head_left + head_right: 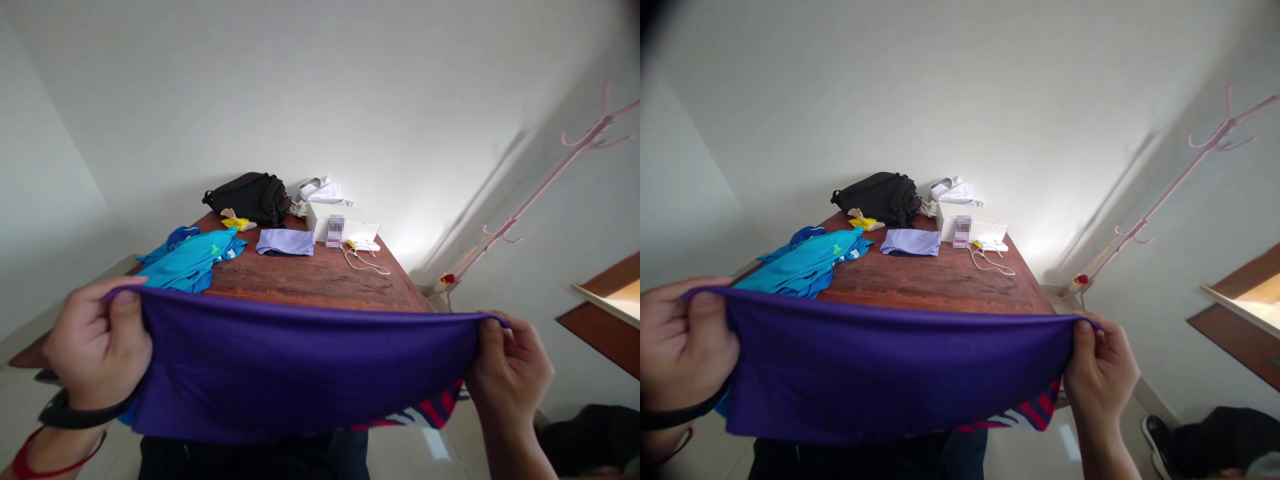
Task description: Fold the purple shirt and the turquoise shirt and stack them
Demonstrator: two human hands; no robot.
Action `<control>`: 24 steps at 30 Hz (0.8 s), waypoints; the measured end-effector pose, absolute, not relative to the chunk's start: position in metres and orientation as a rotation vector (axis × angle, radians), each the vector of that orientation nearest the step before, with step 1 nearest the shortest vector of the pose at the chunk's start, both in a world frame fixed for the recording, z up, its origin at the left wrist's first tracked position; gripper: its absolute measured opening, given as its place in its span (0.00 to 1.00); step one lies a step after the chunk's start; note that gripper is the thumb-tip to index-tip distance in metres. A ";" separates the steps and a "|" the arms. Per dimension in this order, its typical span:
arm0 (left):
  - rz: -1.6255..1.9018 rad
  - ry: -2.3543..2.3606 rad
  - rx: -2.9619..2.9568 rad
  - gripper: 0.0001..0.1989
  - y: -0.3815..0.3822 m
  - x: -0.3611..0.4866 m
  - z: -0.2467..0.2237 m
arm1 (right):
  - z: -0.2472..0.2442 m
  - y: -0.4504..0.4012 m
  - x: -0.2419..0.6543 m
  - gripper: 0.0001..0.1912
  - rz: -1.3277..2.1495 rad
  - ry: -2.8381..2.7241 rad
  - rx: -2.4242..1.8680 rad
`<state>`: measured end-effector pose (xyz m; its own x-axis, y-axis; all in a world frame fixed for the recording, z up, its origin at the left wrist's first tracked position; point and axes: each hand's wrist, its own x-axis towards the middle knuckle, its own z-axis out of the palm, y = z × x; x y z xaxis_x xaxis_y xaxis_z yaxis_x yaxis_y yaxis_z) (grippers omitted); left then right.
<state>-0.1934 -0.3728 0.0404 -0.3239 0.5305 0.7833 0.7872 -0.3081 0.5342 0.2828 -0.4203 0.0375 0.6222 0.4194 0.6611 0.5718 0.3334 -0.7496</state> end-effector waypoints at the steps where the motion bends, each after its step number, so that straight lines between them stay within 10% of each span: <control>1: -1.731 -1.678 -1.661 0.17 -0.360 -0.191 0.047 | 0.043 -0.408 0.285 0.17 -0.110 -0.989 -1.315; 12: -0.773 -2.104 -2.225 0.18 -0.164 -0.169 -0.036 | -0.050 -0.194 0.305 0.16 0.113 -1.515 -1.900; 24: -0.429 -2.171 -2.220 0.16 -0.124 -0.176 -0.068 | -0.089 -0.138 0.312 0.13 0.192 -1.615 -2.024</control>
